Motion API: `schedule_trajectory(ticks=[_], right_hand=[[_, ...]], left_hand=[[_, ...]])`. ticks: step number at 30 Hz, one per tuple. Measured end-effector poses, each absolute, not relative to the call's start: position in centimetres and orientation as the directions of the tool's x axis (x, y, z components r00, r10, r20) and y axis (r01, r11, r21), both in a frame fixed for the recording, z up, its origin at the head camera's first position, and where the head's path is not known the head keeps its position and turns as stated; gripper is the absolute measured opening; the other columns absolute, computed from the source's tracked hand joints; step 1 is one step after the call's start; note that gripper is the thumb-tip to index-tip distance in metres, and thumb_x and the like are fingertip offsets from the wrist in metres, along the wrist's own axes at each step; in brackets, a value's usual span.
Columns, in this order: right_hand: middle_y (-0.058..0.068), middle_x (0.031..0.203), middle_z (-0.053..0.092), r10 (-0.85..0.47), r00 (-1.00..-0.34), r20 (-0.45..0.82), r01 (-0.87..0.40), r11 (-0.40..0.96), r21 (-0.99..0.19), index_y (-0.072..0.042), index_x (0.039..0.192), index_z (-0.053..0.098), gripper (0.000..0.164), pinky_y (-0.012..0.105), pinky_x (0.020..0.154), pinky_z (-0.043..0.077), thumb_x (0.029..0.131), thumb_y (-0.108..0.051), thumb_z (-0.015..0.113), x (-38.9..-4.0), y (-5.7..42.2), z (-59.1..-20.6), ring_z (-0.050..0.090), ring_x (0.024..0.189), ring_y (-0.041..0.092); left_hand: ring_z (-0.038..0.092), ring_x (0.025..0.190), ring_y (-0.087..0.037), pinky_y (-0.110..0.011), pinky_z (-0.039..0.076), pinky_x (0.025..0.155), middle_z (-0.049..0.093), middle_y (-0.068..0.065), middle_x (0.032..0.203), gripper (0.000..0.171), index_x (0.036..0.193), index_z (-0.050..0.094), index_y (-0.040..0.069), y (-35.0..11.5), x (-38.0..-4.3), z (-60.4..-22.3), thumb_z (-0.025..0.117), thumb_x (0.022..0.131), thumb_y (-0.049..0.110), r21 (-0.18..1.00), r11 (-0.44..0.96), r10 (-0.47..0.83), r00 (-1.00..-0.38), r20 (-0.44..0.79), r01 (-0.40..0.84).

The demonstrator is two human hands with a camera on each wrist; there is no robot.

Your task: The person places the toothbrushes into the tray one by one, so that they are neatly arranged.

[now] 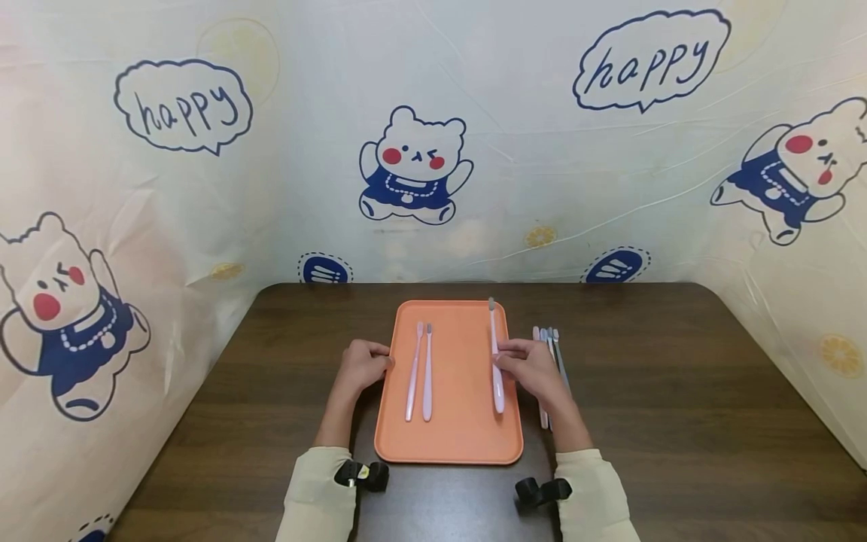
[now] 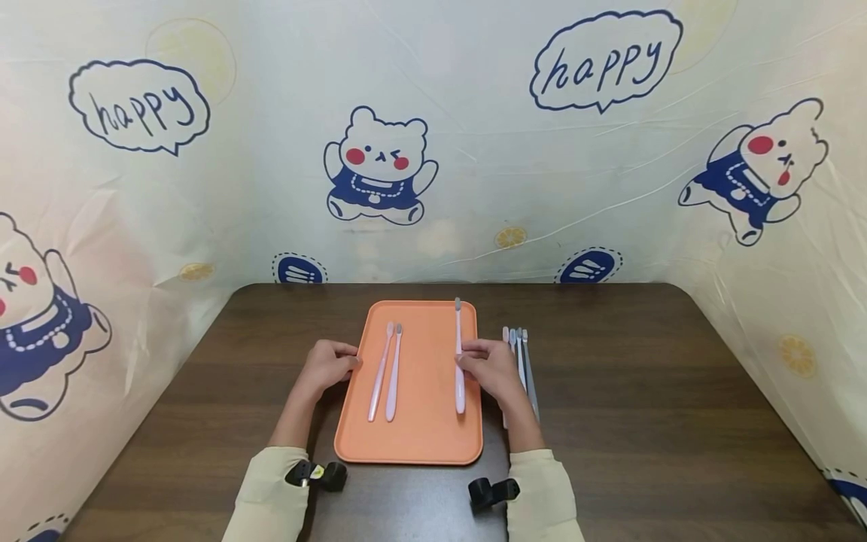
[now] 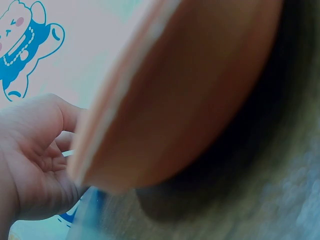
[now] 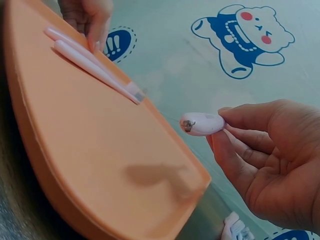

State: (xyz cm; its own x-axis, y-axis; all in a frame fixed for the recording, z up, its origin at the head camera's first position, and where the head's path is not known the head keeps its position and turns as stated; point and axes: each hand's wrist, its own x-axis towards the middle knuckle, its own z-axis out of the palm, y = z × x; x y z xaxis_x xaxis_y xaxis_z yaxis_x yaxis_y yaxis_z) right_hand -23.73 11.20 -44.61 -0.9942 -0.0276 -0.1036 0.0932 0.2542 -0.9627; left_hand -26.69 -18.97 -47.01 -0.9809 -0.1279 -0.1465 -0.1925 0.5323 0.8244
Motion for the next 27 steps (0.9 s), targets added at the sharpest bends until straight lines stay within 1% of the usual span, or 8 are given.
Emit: schedule_trajectory(ticks=[4,9,11,16,20,24,27], right_hand=[[0.023,0.106,0.074,-0.030,-0.995,-0.097,0.086,0.253,-0.964,0.010,0.121,0.067,0.034,0.021,0.071,0.058,0.091,-0.005,0.068,-23.8,10.9,-44.8,0.065,0.080,0.006],[0.021,0.105,0.074,-0.025,-0.994,-0.106,0.096,0.263,-0.960,0.007,0.120,0.069,0.031,0.024,0.072,0.060,0.091,-0.006,0.068,-23.9,10.5,-45.1,0.066,0.080,0.009],[0.021,0.104,0.073,-0.023,-0.993,-0.113,0.104,0.251,-0.962,0.007,0.119,0.069,0.031,0.026,0.071,0.060,0.091,-0.006,0.068,-23.9,10.3,-45.2,0.066,0.078,0.009],[0.020,0.103,0.074,-0.038,-0.992,-0.121,0.110,0.222,-0.969,0.008,0.119,0.069,0.031,0.028,0.069,0.061,0.091,-0.005,0.067,-23.8,9.7,-45.6,0.067,0.074,0.008],[0.022,0.103,0.075,-0.061,-0.992,-0.108,0.093,0.211,-0.973,0.011,0.119,0.068,0.032,0.029,0.070,0.062,0.091,-0.004,0.068,-23.8,9.2,-45.8,0.067,0.076,0.007],[0.024,0.104,0.075,-0.070,-0.992,-0.103,0.086,0.213,-0.973,0.012,0.117,0.068,0.031,0.029,0.071,0.062,0.090,-0.003,0.068,-23.8,8.6,-45.9,0.068,0.078,0.008],[0.023,0.106,0.075,-0.075,-0.990,-0.115,0.097,0.217,-0.971,0.010,0.117,0.069,0.030,0.027,0.070,0.061,0.090,-0.002,0.068,-23.9,8.1,-45.9,0.067,0.078,0.007]], left_hand=[[0.071,0.073,-0.013,-0.028,0.060,0.069,0.076,-0.021,0.102,0.026,0.108,0.077,-0.004,-19.0,-26.7,-47.0,0.065,0.087,0.007,0.825,0.532,-0.132,-0.981,-0.144,-0.193],[0.071,0.074,-0.013,-0.028,0.060,0.068,0.076,-0.021,0.102,0.025,0.107,0.077,-0.004,-19.0,-26.6,-46.9,0.066,0.087,0.006,0.825,0.531,-0.132,-0.981,-0.144,-0.192],[0.071,0.074,-0.014,-0.029,0.060,0.069,0.076,-0.021,0.103,0.025,0.107,0.077,-0.004,-19.0,-26.6,-46.8,0.066,0.087,0.006,0.826,0.530,-0.127,-0.981,-0.146,-0.191],[0.072,0.075,-0.015,-0.030,0.061,0.070,0.076,-0.021,0.103,0.025,0.107,0.077,-0.004,-19.0,-26.5,-46.9,0.065,0.087,0.006,0.829,0.526,-0.128,-0.981,-0.145,-0.191],[0.073,0.077,-0.016,-0.031,0.062,0.071,0.076,-0.021,0.104,0.026,0.108,0.076,-0.004,-18.9,-26.6,-46.9,0.065,0.087,0.007,0.830,0.524,-0.127,-0.981,-0.148,-0.192],[0.072,0.076,-0.015,-0.030,0.062,0.071,0.076,-0.021,0.104,0.027,0.108,0.077,-0.004,-19.0,-26.7,-46.9,0.065,0.086,0.006,0.832,0.519,-0.125,-0.980,-0.153,-0.196],[0.072,0.074,-0.014,-0.028,0.061,0.069,0.077,-0.020,0.101,0.026,0.107,0.077,-0.004,-19.0,-26.7,-46.9,0.065,0.086,0.005,0.831,0.523,-0.128,-0.981,-0.144,-0.190]])
